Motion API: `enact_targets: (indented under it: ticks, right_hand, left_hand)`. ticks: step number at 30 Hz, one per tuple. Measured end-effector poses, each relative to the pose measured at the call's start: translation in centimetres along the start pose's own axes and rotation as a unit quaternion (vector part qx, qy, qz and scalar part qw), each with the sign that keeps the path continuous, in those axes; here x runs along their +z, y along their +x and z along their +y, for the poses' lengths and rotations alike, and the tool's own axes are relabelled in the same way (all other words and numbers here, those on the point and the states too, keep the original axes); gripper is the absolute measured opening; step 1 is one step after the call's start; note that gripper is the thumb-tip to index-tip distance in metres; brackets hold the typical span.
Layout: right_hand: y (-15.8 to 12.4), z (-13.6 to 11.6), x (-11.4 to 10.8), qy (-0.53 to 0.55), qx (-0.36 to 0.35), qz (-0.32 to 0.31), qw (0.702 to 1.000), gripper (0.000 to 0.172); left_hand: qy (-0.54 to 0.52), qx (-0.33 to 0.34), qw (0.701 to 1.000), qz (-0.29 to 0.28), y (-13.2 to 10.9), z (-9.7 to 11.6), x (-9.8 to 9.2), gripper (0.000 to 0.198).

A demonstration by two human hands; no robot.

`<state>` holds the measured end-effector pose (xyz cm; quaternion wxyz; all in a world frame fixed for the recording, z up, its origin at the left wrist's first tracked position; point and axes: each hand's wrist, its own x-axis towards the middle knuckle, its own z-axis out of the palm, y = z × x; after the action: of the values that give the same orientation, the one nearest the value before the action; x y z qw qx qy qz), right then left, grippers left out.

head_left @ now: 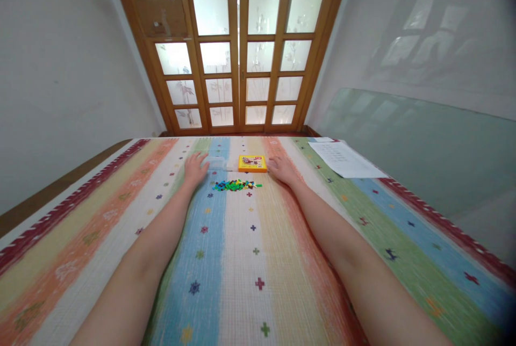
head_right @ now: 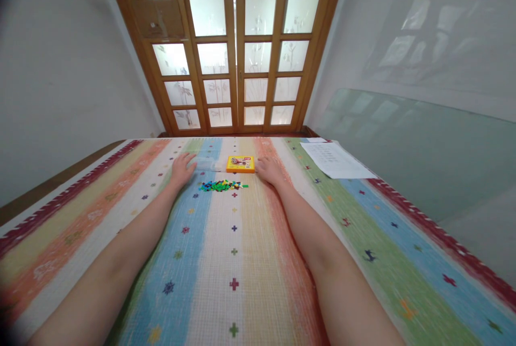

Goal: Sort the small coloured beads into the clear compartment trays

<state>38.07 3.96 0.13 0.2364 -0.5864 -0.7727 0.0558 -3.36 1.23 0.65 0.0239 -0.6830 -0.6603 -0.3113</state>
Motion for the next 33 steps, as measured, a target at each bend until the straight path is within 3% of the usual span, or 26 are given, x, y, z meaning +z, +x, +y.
enact_targets:
  ticks: [4, 9, 13, 17, 22, 25, 29, 33]
  right_hand:
    - [0.4, 1.4, -0.6, 0.035, -0.023, -0.027, 0.999, 0.051]
    - [0.0, 3.3, -1.2, 0.022, -0.033, -0.015, 0.999, 0.051]
    - [-0.5, 3.3, -1.9, 0.005, -0.021, 0.029, 0.999, 0.047]
    - [-0.9, 0.7, -2.6, 0.005, -0.021, 0.067, 0.997, 0.049]
    - [-2.3, -5.3, -2.0, 0.033, -0.142, 0.039, 0.989, 0.048]
    - [-2.8, -7.9, -1.1, 0.039, -0.218, 0.029, 0.975, 0.049]
    - [-2.8, -8.6, -0.1, 0.063, -0.331, 0.09, 0.937, 0.041]
    - [-2.6, -8.0, 0.2, 0.05, -0.353, 0.103, 0.929, 0.034]
  left_hand:
    - [0.001, 0.056, 0.998, -0.04, -0.2, 0.2, 0.6, 0.038]
    - [0.004, -0.001, 0.999, -0.04, -0.2, -0.8, 0.7, 0.043]
    - [0.005, -0.001, 0.999, -0.046, -0.4, 0.0, 0.1, 0.044]
    - [-0.021, 0.048, 0.997, -0.059, -1.1, 3.1, -0.2, 0.046]
    - [-0.115, 0.134, 0.98, -0.091, -2.8, 8.1, 0.9, 0.056]
    - [-0.209, 0.156, 0.962, -0.078, -3.7, 9.7, 1.8, 0.071]
    - [-0.31, 0.17, 0.932, -0.08, -4.3, 10.4, 2.4, 0.072]
    - [-0.333, 0.142, 0.928, -0.088, -4.7, 10.9, 2.5, 0.07]
